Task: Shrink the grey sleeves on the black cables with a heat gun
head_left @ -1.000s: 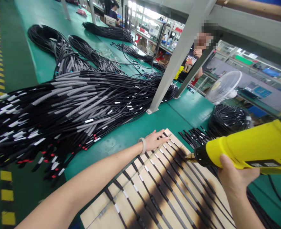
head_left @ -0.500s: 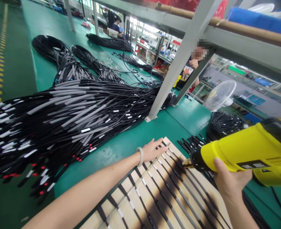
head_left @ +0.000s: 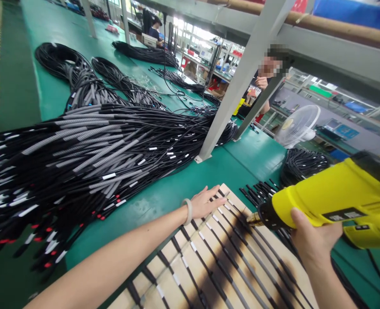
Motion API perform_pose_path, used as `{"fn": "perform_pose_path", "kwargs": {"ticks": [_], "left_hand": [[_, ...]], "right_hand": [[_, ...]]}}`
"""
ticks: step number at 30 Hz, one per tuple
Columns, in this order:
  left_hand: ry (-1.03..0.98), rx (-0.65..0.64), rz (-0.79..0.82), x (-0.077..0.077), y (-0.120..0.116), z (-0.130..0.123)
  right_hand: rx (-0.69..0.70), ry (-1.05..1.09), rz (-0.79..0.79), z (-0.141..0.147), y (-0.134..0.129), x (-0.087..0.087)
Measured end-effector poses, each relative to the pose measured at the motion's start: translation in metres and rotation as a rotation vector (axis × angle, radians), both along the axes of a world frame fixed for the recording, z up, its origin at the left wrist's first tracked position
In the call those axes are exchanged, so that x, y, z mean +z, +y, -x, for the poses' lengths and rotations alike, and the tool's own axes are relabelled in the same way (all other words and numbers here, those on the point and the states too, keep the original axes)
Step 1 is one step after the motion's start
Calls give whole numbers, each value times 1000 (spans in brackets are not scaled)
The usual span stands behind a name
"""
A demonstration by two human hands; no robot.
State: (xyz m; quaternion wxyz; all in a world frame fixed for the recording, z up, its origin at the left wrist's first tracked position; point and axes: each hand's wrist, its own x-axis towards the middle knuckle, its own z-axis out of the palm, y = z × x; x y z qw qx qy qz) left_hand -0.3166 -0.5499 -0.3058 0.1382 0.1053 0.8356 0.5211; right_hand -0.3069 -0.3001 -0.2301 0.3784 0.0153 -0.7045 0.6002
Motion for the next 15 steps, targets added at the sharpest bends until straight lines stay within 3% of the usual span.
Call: {"fn": "perform_pose_path", "kwargs": {"ticks": [8,15], "left_hand": [[31,-35,49,-1,-2,4],[41,-39,75,0,-5,7]], "right_hand": [[31,-6,38,32,7,-1],[83,-59,90,37,10,-2]]}}
